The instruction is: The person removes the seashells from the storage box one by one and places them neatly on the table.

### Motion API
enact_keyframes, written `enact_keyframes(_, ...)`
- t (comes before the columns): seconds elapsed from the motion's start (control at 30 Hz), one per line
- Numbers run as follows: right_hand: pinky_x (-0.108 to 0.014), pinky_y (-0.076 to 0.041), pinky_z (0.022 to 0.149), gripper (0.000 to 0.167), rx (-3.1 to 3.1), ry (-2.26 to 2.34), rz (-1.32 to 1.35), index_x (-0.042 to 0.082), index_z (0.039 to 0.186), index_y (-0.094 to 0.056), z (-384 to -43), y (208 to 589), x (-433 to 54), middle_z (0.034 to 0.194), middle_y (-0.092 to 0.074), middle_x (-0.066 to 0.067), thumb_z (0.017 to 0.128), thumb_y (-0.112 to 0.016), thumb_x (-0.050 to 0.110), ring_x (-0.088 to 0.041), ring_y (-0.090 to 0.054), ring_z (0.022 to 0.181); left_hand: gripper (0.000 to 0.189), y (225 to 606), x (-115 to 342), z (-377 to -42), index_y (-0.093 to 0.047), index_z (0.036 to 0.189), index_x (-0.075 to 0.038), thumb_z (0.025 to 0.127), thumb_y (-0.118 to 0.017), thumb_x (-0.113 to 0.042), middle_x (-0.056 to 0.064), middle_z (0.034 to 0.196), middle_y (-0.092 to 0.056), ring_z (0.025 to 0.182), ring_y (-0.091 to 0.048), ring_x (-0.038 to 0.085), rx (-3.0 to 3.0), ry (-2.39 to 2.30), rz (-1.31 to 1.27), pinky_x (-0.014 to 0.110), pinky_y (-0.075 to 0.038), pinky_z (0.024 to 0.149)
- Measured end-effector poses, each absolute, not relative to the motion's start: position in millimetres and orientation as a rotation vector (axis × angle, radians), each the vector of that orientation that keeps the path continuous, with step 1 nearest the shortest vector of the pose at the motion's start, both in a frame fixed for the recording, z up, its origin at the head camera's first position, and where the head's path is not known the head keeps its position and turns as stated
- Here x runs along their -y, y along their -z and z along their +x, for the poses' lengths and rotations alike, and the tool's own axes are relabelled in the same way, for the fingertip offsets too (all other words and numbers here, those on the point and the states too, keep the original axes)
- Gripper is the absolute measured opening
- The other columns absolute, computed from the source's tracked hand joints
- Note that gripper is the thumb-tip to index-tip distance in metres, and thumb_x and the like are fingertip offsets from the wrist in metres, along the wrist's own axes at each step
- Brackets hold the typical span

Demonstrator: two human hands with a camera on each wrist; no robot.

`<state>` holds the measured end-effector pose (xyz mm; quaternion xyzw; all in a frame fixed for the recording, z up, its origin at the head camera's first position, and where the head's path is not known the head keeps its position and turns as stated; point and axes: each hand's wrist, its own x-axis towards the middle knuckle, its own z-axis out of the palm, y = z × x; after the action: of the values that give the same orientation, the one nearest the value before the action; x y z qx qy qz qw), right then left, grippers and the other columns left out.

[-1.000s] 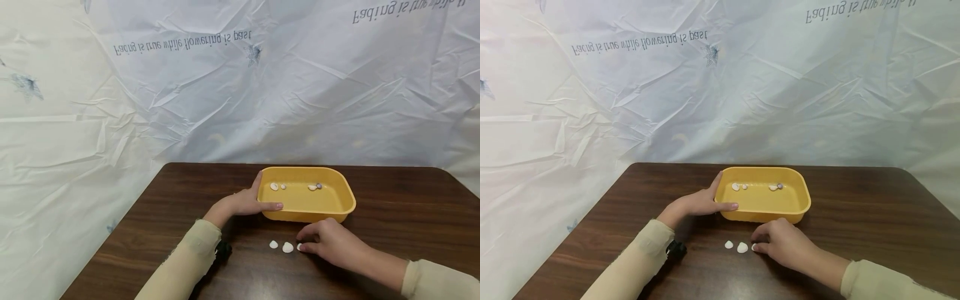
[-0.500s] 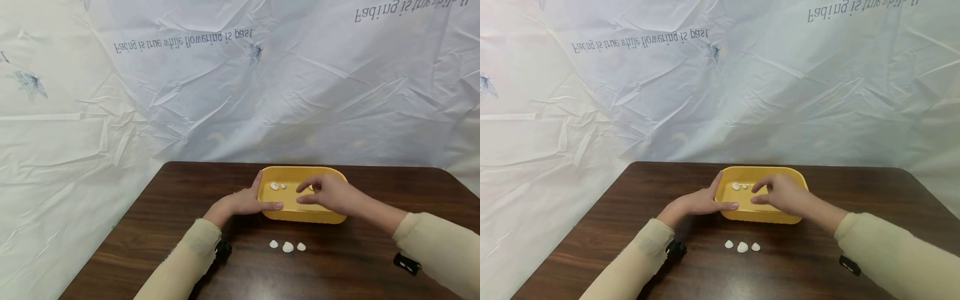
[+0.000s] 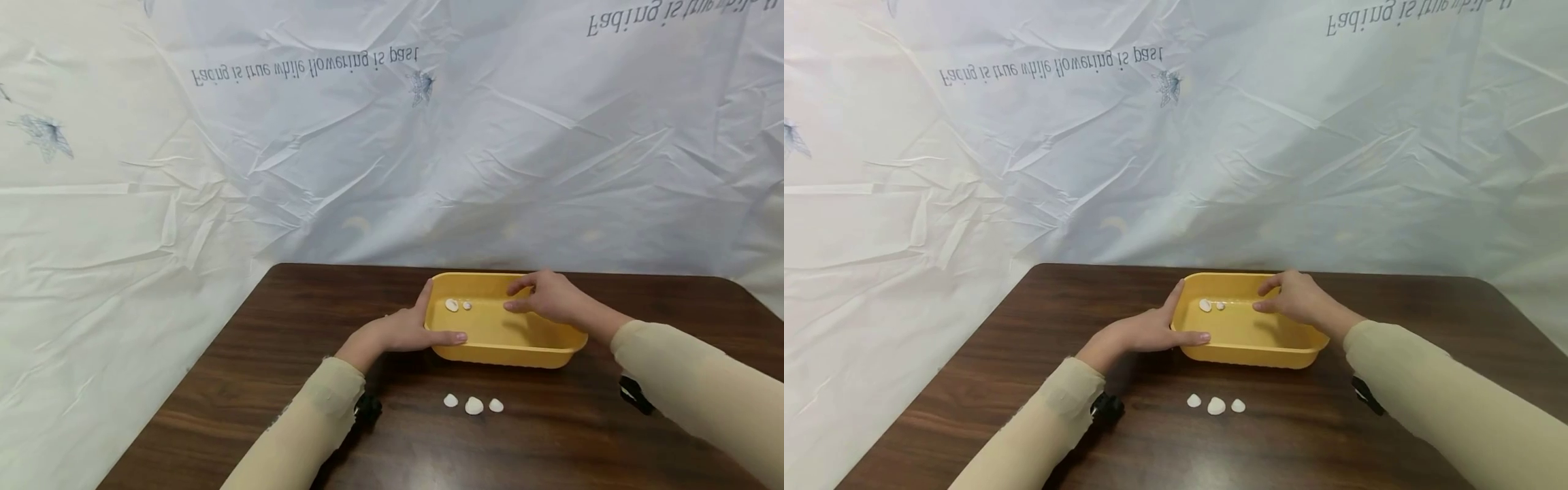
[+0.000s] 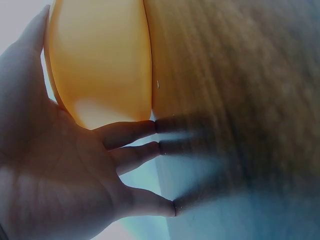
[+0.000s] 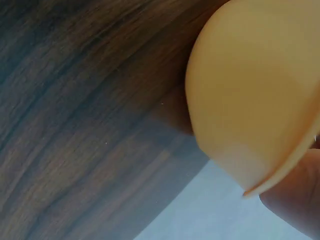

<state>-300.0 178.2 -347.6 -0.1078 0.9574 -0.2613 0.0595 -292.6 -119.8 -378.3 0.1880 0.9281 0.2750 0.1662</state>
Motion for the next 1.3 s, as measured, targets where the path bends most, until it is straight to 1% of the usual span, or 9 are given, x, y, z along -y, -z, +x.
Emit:
enact_keyframes(0.17, -0.052, -0.056, 0.091, 0.047, -2.931, 0.710, -0.330, -0.002, 0.134, -0.070, -307.7, 357.0, -177.3, 0.140, -0.064, -0.031, 0.100, -0.076, 0.031, -0.046, -0.064, 0.119, 0.128, 377.1, 119.1, -292.1, 0.022, 0.168, -0.038, 0.086, -0.068, -0.079, 0.023, 0.159, -0.052, 0.135, -0.061, 0.029, -2.643, -0.790, 0.540, 0.045, -0.048, 0.112)
enact_keyframes(0.23, -0.051, -0.056, 0.091, 0.044, -2.954, 0.653, -0.360, -0.006, 0.129, -0.072, -309.3, 361.9, -175.9, 0.135, -0.068, -0.031, 0.099, -0.076, 0.025, -0.043, -0.067, 0.112, 0.128, 377.4, 118.8, -292.4, 0.021, 0.168, -0.037, 0.086, -0.068, -0.079, 0.023, 0.159, -0.053, 0.134, -0.061, 0.029, -2.649, -0.790, 0.533, 0.045, -0.048, 0.112)
enact_keyframes(0.37, -0.037, -0.052, 0.070, 0.025, -2.984, 0.605, -0.403, -0.008, 0.109, -0.079, -308.5, 369.4, -172.6, 0.095, -0.078, -0.021, 0.096, -0.073, 0.012, -0.023, -0.061, 0.073, 0.129, 378.0, 118.3, -292.4, 0.021, 0.168, -0.037, 0.086, -0.069, -0.079, 0.023, 0.157, -0.055, 0.131, -0.062, 0.028, -2.649, -0.792, 0.528, 0.045, -0.049, 0.111)
enact_keyframes(0.47, -0.030, -0.042, 0.063, 0.019, -2.995, 0.610, -0.410, -0.006, 0.100, -0.081, -305.6, 371.1, -168.7, 0.077, -0.073, -0.009, 0.099, -0.070, 0.009, -0.016, -0.051, 0.063, 0.129, 377.2, 118.0, -291.5, 0.021, 0.168, -0.038, 0.086, -0.069, -0.078, 0.022, 0.156, -0.055, 0.129, -0.063, 0.027, -2.643, -0.797, 0.530, 0.044, -0.048, 0.110)
enact_keyframes(0.63, -0.029, -0.042, 0.064, 0.024, -2.933, 0.658, -0.461, -0.001, 0.105, -0.081, -303.0, 369.4, -158.2, 0.077, -0.070, -0.002, 0.099, -0.073, 0.020, -0.014, -0.051, 0.065, 0.129, 375.8, 118.0, -290.2, 0.021, 0.168, -0.038, 0.086, -0.069, -0.079, 0.022, 0.157, -0.054, 0.130, -0.062, 0.027, -2.643, -0.797, 0.522, 0.045, -0.048, 0.111)
enact_keyframes(0.77, -0.027, -0.038, 0.054, 0.022, -2.706, 0.835, -0.441, 0.004, 0.109, -0.080, -303.8, 369.3, -149.7, 0.065, -0.054, 0.002, 0.100, -0.074, 0.023, -0.011, -0.040, 0.054, 0.128, 376.0, 118.6, -289.9, 0.020, 0.169, -0.038, 0.085, -0.068, -0.080, 0.022, 0.158, -0.054, 0.131, -0.062, 0.027, -2.651, -0.793, 0.512, 0.045, -0.048, 0.111)
enact_keyframes(0.9, -0.025, -0.033, 0.049, 0.019, -2.611, 0.879, -0.416, 0.006, 0.098, -0.077, -303.9, 368.4, -144.2, 0.059, -0.042, 0.005, 0.102, -0.073, 0.024, -0.009, -0.033, 0.048, 0.128, 377.3, 119.8, -290.4, 0.020, 0.169, -0.038, 0.085, -0.068, -0.081, 0.022, 0.153, -0.058, 0.125, -0.064, 0.026, -2.650, -0.794, 0.513, 0.043, -0.049, 0.108)
enact_keyframes(1.1, -0.026, -0.037, 0.051, 0.021, -2.716, 0.780, -0.407, 0.006, 0.091, -0.075, -306.3, 367.1, -143.1, 0.062, -0.047, 0.004, 0.102, -0.073, 0.024, -0.010, -0.041, 0.051, 0.129, 379.4, 120.6, -292.5, 0.021, 0.168, -0.038, 0.086, -0.069, -0.079, 0.016, 0.125, -0.069, 0.109, -0.064, 0.022, -2.618, -0.820, 0.544, 0.040, -0.049, 0.099)
enact_keyframes(1.3, -0.029, -0.042, 0.061, 0.021, -2.824, 0.721, -0.437, 0.003, 0.104, -0.075, -308.5, 369.6, -141.7, 0.069, -0.051, 0.001, 0.098, -0.078, 0.022, -0.014, -0.047, 0.061, 0.128, 380.3, 121.9, -293.5, 0.021, 0.168, -0.039, 0.087, -0.070, -0.077, 0.016, 0.128, -0.068, 0.110, -0.064, 0.020, -2.616, -0.826, 0.559, 0.040, -0.049, 0.100)
